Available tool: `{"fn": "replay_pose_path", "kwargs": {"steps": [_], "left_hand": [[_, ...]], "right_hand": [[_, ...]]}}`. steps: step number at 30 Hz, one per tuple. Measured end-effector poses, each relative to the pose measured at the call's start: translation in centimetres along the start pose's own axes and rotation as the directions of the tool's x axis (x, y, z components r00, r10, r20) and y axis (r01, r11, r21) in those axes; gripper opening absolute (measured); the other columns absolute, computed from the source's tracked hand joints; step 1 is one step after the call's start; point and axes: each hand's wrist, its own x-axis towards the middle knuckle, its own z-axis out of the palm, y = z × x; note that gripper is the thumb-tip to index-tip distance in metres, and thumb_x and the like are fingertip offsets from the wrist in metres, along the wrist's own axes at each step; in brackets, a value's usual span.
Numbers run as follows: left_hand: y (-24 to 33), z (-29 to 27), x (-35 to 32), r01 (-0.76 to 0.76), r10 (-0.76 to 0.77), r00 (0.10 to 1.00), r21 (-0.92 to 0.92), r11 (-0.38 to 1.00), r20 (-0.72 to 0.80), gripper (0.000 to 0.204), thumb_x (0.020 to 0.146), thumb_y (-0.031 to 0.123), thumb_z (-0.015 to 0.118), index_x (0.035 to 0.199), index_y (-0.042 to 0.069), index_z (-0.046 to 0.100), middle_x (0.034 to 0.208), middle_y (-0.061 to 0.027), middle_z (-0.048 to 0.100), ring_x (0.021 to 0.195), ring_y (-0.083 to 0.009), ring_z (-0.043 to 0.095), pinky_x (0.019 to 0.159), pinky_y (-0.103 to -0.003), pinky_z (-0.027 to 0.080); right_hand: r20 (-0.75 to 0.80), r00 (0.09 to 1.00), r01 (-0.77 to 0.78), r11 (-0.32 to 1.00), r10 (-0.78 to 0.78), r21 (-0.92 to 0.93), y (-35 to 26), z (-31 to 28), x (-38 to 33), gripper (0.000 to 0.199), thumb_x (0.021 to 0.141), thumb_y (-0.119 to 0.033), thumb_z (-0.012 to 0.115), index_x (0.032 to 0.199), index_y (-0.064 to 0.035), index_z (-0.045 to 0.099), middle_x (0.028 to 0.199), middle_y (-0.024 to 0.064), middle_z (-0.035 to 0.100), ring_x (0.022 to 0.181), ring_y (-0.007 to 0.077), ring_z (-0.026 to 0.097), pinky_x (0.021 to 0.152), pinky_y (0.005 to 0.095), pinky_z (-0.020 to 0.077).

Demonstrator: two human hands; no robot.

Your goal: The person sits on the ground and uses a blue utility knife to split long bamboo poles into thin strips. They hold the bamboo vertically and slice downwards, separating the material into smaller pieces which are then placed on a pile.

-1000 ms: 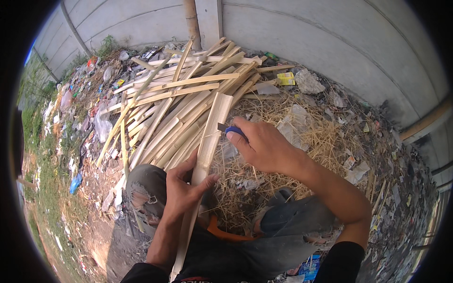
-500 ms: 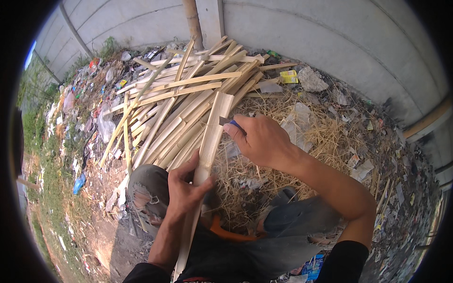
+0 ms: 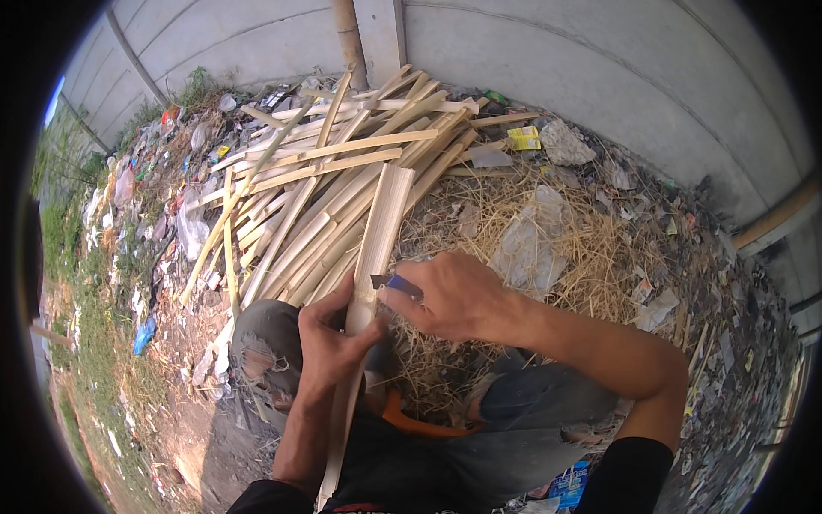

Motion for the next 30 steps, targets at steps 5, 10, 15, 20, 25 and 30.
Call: {"fn": "replay_pose_path", "kwargs": {"steps": [5,10,15,20,25,30], "left_hand": [[-0.2,0.0,-0.2,0.028,-0.027,0.999,-0.028,0.999,0.028,0.070,0.078,0.006,0.083,0.137,-0.016,0.052,0.124,-0.0207,0.068,0.111,-0.0164,0.065,0.097,-0.029,0.052],[-0.3,-0.2,-0.3,0.064,-0.060,0.997,-0.083,0.995,0.044,0.069,0.078,0.007,0.083,0.135,-0.016,0.053,0.131,-0.0223,0.064,0.116,-0.0174,0.063,0.101,-0.030,0.050],[-0.4,-0.1,-0.2,0.020,-0.017,0.999,-0.071,0.997,0.042,0.065,0.078,0.007,0.083,0.132,-0.017,0.056,0.135,-0.0239,0.062,0.120,-0.0183,0.061,0.104,-0.031,0.048],[-1.0,-0.1,-0.3,-0.038,0.036,0.998,0.045,0.998,0.050,0.075,0.077,0.003,0.084,0.139,-0.018,0.048,0.126,-0.0184,0.065,0.114,-0.0170,0.062,0.101,-0.030,0.049],[0.6,0.2,-0.1,0.100,-0.099,0.994,-0.014,0.995,0.045,0.068,0.079,0.008,0.082,0.135,-0.017,0.052,0.132,-0.0240,0.063,0.116,-0.0181,0.063,0.101,-0.030,0.050],[-0.9,-0.3,0.0,-0.013,0.013,1.000,0.001,1.000,0.016,0.071,0.079,0.006,0.082,0.138,-0.016,0.050,0.128,-0.0218,0.066,0.115,-0.0173,0.063,0.099,-0.030,0.051]], "right_hand": [[0.159,0.986,-0.080,0.980,0.051,0.180,0.7,-0.2,0.5,0.051,0.098,-0.047,0.057,0.079,-0.0020,0.071,0.066,0.0181,0.065,0.065,0.0367,0.065,0.064,0.0437,0.0505],[0.511,0.856,-0.189,0.875,-0.075,0.446,2.1,-1.4,0.8,0.055,0.099,-0.049,0.056,0.075,-0.0003,0.068,0.059,0.0117,0.058,0.059,0.0230,0.056,0.062,0.0376,0.0454],[0.103,0.995,-0.042,0.943,0.008,0.329,1.3,-2.2,0.3,0.046,0.101,-0.039,0.055,0.076,0.0001,0.060,0.056,0.0121,0.055,0.056,0.0247,0.057,0.058,0.0402,0.0441],[-0.199,0.978,-0.060,0.998,0.065,0.032,2.1,-3.1,0.7,0.031,0.102,-0.027,0.051,0.086,-0.0012,0.057,0.061,0.0197,0.060,0.059,0.0414,0.063,0.057,0.0494,0.0467],[-0.044,0.999,0.019,0.998,-0.021,-0.056,1.3,-0.5,-0.9,0.034,0.102,-0.029,0.052,0.085,-0.0005,0.059,0.056,0.0160,0.057,0.049,0.0344,0.059,0.050,0.0438,0.0444],[-0.055,0.998,-0.004,1.000,0.005,0.015,1.0,0.6,-0.2,0.034,0.098,-0.032,0.055,0.084,-0.0014,0.059,0.061,0.0222,0.062,0.063,0.0453,0.064,0.058,0.0528,0.0509]]}}
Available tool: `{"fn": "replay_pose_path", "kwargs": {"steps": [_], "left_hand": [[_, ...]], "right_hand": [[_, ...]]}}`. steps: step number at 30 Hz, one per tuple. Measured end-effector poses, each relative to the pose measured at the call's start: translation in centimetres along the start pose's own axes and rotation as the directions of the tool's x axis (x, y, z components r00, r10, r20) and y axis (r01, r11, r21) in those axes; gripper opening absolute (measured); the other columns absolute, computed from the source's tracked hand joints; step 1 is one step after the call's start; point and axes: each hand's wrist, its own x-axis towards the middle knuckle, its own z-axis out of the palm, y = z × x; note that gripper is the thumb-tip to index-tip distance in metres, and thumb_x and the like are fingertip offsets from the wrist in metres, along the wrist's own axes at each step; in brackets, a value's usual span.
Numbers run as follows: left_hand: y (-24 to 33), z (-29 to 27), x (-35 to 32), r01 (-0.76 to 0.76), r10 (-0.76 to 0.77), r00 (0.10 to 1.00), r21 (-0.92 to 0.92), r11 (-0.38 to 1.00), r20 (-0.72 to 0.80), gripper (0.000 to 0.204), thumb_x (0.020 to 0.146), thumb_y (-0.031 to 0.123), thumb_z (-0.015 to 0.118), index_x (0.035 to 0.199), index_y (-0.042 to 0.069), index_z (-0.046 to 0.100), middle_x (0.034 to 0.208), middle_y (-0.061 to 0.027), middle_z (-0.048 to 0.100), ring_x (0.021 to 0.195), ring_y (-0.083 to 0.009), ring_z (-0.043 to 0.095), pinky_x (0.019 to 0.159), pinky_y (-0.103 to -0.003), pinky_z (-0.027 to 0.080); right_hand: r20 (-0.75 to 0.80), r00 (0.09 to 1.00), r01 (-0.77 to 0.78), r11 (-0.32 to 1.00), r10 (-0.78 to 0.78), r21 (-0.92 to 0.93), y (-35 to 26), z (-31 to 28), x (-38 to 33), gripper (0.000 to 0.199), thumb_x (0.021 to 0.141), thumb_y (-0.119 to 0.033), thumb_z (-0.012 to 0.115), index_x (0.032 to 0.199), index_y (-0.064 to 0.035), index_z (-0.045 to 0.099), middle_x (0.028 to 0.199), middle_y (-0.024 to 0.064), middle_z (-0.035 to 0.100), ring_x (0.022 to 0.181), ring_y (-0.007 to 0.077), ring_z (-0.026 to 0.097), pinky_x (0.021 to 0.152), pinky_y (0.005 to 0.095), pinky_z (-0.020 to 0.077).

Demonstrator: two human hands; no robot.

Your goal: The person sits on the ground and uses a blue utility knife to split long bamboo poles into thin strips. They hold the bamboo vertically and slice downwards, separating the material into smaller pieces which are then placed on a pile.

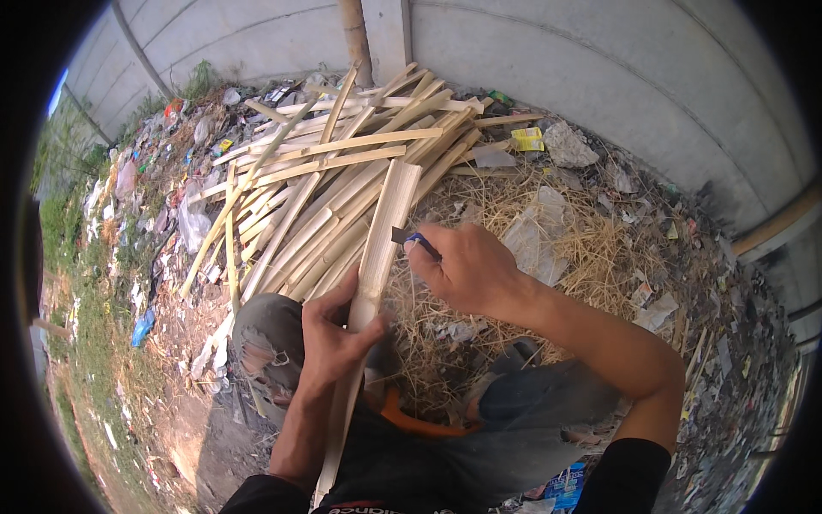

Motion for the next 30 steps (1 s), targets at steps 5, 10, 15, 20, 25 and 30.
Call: {"fn": "replay_pose_path", "kwargs": {"steps": [5,10,15,20,25,30], "left_hand": [[0.0,-0.2,0.0,0.078,-0.077,0.997,-0.081,0.994,0.008,0.070,0.078,0.005,0.082,0.137,-0.016,0.051,0.128,-0.0210,0.066,0.115,-0.0172,0.062,0.100,-0.030,0.050],[0.0,-0.1,-0.1,0.028,-0.028,1.000,-0.068,0.997,0.002,0.068,0.077,0.005,0.083,0.134,-0.017,0.053,0.129,-0.0205,0.065,0.115,-0.0167,0.062,0.099,-0.029,0.051],[-0.2,-0.2,-0.1,0.043,-0.043,0.999,-0.082,0.996,0.010,0.068,0.078,0.005,0.083,0.135,-0.017,0.053,0.129,-0.0206,0.065,0.114,-0.0164,0.063,0.099,-0.029,0.051],[0.0,0.0,0.1,0.023,-0.018,0.999,-0.122,0.992,0.040,0.069,0.080,0.004,0.081,0.137,-0.017,0.051,0.127,-0.0198,0.065,0.113,-0.0153,0.062,0.099,-0.029,0.050],[0.1,-0.1,0.0,-0.002,0.006,0.999,-0.129,0.992,0.032,0.070,0.080,0.004,0.081,0.139,-0.017,0.049,0.124,-0.0176,0.066,0.111,-0.0142,0.063,0.097,-0.028,0.050],[0.4,0.0,0.1,0.059,-0.055,0.998,-0.117,0.991,0.039,0.070,0.080,0.005,0.081,0.139,-0.017,0.050,0.122,-0.0168,0.067,0.109,-0.0138,0.063,0.096,-0.028,0.051]], "right_hand": [[0.007,0.999,0.047,0.998,-0.047,0.045,-0.2,1.3,-0.5,0.043,0.101,-0.039,0.053,0.087,0.0005,0.062,0.061,0.0210,0.061,0.060,0.0410,0.065,0.056,0.0482,0.0501],[0.030,1.000,-0.013,0.989,0.008,0.150,-0.5,1.6,-0.7,0.054,0.104,-0.045,0.052,0.079,0.0015,0.063,0.055,0.0183,0.056,0.053,0.0309,0.062,0.054,0.0425,0.0478],[0.188,0.979,-0.137,0.945,0.082,0.298,-0.1,1.3,0.3,0.055,0.103,-0.045,0.050,0.078,0.0014,0.066,0.065,0.0210,0.062,0.064,0.0362,0.064,0.065,0.0444,0.0491],[0.406,0.912,-0.270,0.828,0.057,0.491,1.2,0.5,0.6,0.054,0.101,-0.047,0.053,0.081,0.0011,0.069,0.060,0.0120,0.057,0.060,0.0191,0.058,0.061,0.0383,0.0466],[0.022,1.000,-0.018,0.961,0.012,0.275,0.0,0.1,0.4,0.057,0.100,-0.048,0.058,0.066,-0.0021,0.056,0.056,0.0081,0.054,0.050,0.0209,0.056,0.051,0.0370,0.0436],[-0.088,0.996,0.026,0.996,-0.034,-0.085,-0.8,1.6,-0.4,0.053,0.101,-0.046,0.056,0.072,-0.0017,0.060,0.057,0.0164,0.059,0.059,0.0364,0.065,0.054,0.0437,0.0488]]}}
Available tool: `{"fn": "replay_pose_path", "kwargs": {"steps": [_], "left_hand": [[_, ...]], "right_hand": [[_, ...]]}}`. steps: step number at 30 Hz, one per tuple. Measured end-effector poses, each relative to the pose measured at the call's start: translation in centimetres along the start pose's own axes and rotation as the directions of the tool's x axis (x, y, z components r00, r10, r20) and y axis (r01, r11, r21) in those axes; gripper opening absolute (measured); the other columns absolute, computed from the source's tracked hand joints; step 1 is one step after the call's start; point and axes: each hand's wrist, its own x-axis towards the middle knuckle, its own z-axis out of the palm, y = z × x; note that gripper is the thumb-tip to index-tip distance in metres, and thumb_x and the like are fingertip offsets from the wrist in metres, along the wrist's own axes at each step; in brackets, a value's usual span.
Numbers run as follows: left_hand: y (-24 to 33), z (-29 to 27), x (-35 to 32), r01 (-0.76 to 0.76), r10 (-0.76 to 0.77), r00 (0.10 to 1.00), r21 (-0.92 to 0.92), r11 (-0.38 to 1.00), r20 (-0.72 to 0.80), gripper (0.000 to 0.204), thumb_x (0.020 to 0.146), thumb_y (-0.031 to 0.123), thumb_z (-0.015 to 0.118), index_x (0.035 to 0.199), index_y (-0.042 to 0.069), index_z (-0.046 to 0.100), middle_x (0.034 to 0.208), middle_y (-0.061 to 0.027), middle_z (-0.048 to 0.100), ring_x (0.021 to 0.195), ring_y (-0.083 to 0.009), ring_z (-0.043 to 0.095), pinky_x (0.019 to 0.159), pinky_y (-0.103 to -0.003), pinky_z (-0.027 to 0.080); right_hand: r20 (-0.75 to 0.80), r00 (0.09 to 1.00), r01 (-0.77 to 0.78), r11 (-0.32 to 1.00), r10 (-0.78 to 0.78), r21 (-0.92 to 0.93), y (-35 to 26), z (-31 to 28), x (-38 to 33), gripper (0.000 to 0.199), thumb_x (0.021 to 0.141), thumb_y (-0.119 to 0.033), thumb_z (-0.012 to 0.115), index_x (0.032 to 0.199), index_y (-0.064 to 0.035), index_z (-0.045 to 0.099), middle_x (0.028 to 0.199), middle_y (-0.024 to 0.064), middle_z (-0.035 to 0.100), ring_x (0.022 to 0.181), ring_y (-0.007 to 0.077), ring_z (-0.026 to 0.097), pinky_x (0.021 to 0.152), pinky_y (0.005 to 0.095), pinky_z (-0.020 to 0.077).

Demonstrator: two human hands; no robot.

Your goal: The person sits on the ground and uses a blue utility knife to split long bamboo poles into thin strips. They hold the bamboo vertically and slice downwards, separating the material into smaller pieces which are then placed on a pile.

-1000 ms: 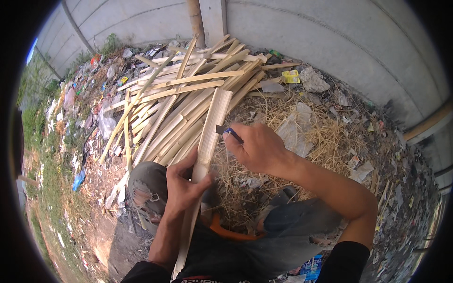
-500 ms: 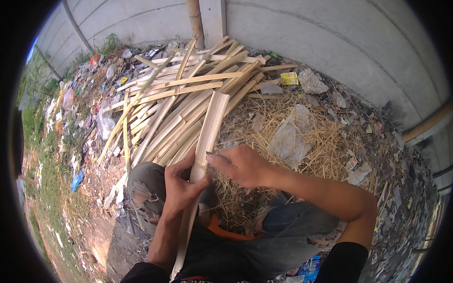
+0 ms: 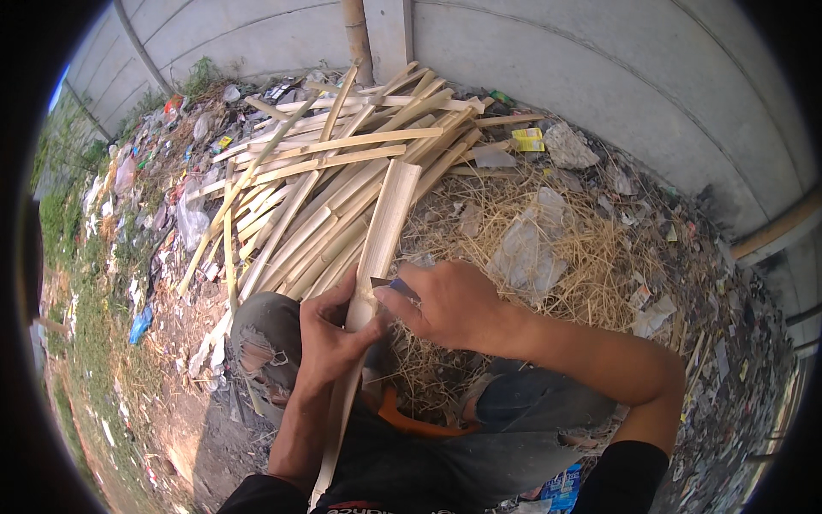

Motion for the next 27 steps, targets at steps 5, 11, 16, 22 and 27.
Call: {"fn": "replay_pose_path", "kwargs": {"steps": [5,11,16,22,27], "left_hand": [[-0.5,-0.2,-0.1,-0.019,0.019,1.000,0.021,1.000,-0.008,0.069,0.079,0.005,0.081,0.137,-0.017,0.051,0.122,-0.0172,0.068,0.108,-0.0136,0.064,0.095,-0.028,0.052],[-0.2,-0.1,0.0,-0.021,0.021,1.000,0.010,1.000,0.020,0.068,0.080,0.004,0.081,0.137,-0.018,0.051,0.124,-0.0178,0.067,0.111,-0.0140,0.063,0.097,-0.028,0.050],[0.1,-0.1,0.2,-0.019,0.020,0.999,-0.044,0.999,0.033,0.068,0.079,0.003,0.081,0.137,-0.018,0.051,0.129,-0.0197,0.064,0.115,-0.0150,0.061,0.099,-0.029,0.049],[-1.0,-0.1,0.1,-0.057,0.057,0.998,-0.018,0.998,0.006,0.068,0.080,0.004,0.080,0.137,-0.017,0.051,0.128,-0.0196,0.066,0.113,-0.0144,0.062,0.099,-0.029,0.050],[0.4,0.3,0.1,-0.037,0.037,0.999,0.083,0.996,-0.007,0.068,0.080,0.004,0.080,0.139,-0.014,0.051,0.122,-0.0164,0.068,0.109,-0.0140,0.064,0.096,-0.029,0.052]], "right_hand": [[0.190,0.981,-0.102,0.951,0.046,0.292,0.2,-0.2,0.6,0.057,0.102,-0.047,0.051,0.070,-0.0004,0.063,0.060,0.0217,0.060,0.057,0.0372,0.063,0.059,0.0440,0.0497],[0.574,0.819,-0.319,0.816,-0.019,0.482,2.5,-1.7,2.0,0.062,0.102,-0.050,0.049,0.072,0.0025,0.064,0.058,0.0160,0.057,0.058,0.0264,0.060,0.063,0.0380,0.0477],[0.570,0.821,-0.327,0.793,-0.031,0.514,2.6,-1.3,1.0,0.058,0.099,-0.049,0.054,0.071,0.0010,0.064,0.056,0.0097,0.054,0.054,0.0192,0.056,0.058,0.0361,0.0457],[0.063,0.997,-0.062,0.945,0.044,0.322,0.5,-2.3,0.8,0.046,0.089,-0.046,0.069,0.079,-0.0022,0.065,0.061,0.0118,0.061,0.054,0.0253,0.063,0.056,0.0383,0.0494],[0.000,1.000,-0.026,0.969,0.027,0.244,-0.3,-1.8,0.5,0.039,0.089,-0.039,0.068,0.082,-0.0016,0.063,0.066,0.0171,0.066,0.059,0.0372,0.067,0.058,0.0436,0.0533]]}}
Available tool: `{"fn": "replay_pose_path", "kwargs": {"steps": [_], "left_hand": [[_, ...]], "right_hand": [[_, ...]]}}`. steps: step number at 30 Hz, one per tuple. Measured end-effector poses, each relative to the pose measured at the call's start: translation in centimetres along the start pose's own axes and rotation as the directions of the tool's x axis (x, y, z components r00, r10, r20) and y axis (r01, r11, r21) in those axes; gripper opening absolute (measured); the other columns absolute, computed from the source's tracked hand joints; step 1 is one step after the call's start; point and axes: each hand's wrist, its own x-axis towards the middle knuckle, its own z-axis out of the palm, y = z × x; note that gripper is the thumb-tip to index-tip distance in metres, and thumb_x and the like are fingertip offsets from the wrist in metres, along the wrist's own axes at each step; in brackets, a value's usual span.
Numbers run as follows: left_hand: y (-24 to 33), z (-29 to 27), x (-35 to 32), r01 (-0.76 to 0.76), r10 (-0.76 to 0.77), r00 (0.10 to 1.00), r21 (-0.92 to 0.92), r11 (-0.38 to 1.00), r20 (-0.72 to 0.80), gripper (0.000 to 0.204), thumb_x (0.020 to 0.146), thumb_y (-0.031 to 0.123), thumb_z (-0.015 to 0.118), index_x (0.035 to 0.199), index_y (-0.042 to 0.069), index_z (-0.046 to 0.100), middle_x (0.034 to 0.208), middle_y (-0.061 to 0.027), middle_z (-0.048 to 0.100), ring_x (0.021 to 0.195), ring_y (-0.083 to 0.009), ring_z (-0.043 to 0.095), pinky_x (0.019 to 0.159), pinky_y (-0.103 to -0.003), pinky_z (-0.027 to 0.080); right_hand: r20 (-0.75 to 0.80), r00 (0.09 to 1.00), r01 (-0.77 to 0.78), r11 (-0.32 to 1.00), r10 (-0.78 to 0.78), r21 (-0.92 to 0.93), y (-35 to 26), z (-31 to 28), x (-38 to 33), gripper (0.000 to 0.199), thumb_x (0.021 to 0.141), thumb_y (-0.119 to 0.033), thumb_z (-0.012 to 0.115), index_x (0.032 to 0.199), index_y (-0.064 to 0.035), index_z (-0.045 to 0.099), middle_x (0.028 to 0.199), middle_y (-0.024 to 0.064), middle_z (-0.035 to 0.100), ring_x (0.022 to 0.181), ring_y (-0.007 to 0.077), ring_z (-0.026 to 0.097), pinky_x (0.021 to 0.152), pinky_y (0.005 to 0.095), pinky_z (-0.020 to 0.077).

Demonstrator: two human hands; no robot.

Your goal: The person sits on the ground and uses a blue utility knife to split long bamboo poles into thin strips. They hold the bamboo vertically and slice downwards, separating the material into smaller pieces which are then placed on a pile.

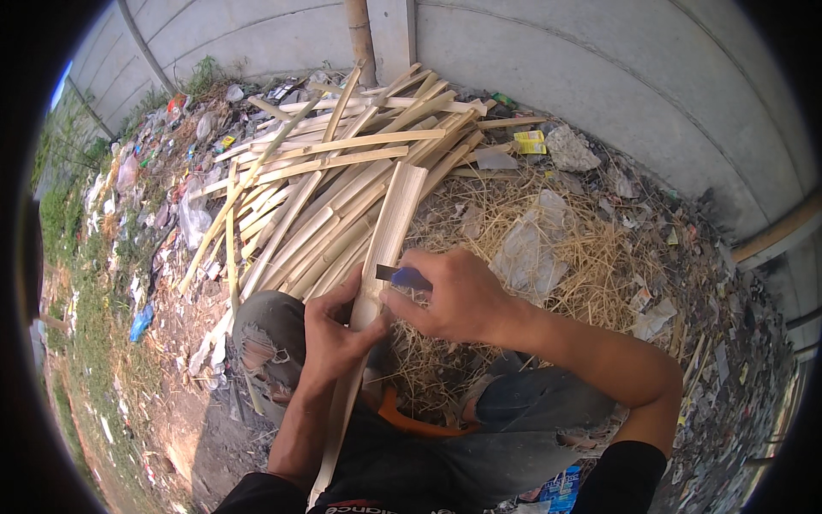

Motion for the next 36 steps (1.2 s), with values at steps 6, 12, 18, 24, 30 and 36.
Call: {"fn": "replay_pose_path", "kwargs": {"steps": [6,12,18,24,30,36], "left_hand": [[-0.3,-0.1,-0.1,-0.033,0.035,0.999,0.050,0.998,-0.037,0.070,0.079,0.007,0.080,0.140,-0.013,0.051,0.120,-0.0176,0.069,0.109,-0.0148,0.064,0.095,-0.029,0.052],[-0.1,-0.1,-0.2,0.022,-0.021,0.999,0.027,0.999,-0.044,0.068,0.079,0.006,0.079,0.138,-0.014,0.052,0.121,-0.0192,0.069,0.109,-0.0150,0.064,0.094,-0.028,0.052],[-0.3,-0.2,-0.3,0.002,0.001,0.998,0.053,0.999,-0.059,0.069,0.079,0.006,0.079,0.139,-0.015,0.051,0.121,-0.0202,0.069,0.109,-0.0148,0.064,0.094,-0.028,0.052],[-0.1,-0.1,-0.1,-0.019,0.025,0.999,0.137,0.990,-0.040,0.070,0.078,0.005,0.079,0.138,-0.017,0.050,0.127,-0.0229,0.066,0.115,-0.0182,0.063,0.100,-0.031,0.049],[0.2,0.1,-0.1,-0.006,0.013,0.999,0.166,0.986,-0.040,0.071,0.080,0.010,0.082,0.137,-0.017,0.051,0.125,-0.0214,0.067,0.114,-0.0188,0.063,0.100,-0.032,0.049],[0.1,0.2,0.1,-0.015,0.024,0.998,0.161,0.987,-0.053,0.072,0.082,0.017,0.084,0.137,-0.016,0.051,0.117,-0.0273,0.070,0.109,-0.0214,0.067,0.095,-0.032,0.053]], "right_hand": [[0.036,0.999,-0.035,0.999,0.036,-0.040,1.2,1.3,-0.5,0.046,0.100,-0.042,0.058,0.086,0.0010,0.063,0.059,0.0172,0.060,0.054,0.0353,0.065,0.053,0.0431,0.0492],[0.178,0.978,-0.141,0.971,0.106,0.193,0.7,2.3,-0.6,0.060,0.102,-0.049,0.053,0.075,0.0028,0.066,0.050,0.0131,0.052,0.048,0.0221,0.057,0.050,0.0390,0.0441],[0.314,0.930,-0.267,0.938,0.191,0.219,2.1,3.4,-0.2,0.070,0.102,-0.056,0.050,0.067,0.0023,0.065,0.049,0.0067,0.050,0.047,0.0171,0.050,0.050,0.0357,0.0413],[0.797,0.559,-0.787,0.453,0.231,0.420,3.0,1.7,0.5,0.064,0.100,-0.058,0.051,0.062,-0.0071,0.054,0.049,0.0036,0.045,0.039,0.0135,0.044,0.040,0.0300,0.0364],[0.624,0.739,-0.660,0.459,0.253,0.595,3.2,0.8,0.3,0.054,0.100,-0.051,0.057,0.063,-0.0120,0.049,0.051,-0.0040,0.039,0.040,0.0056,0.035,0.037,0.0230,0.0269],[0.386,0.881,-0.462,0.669,0.272,0.582,3.1,-0.6,0.4,0.049,0.099,-0.045,0.060,0.066,-0.0092,0.056,0.056,-0.0038,0.046,0.049,0.0049,0.043,0.047,0.0242,0.0347]]}}
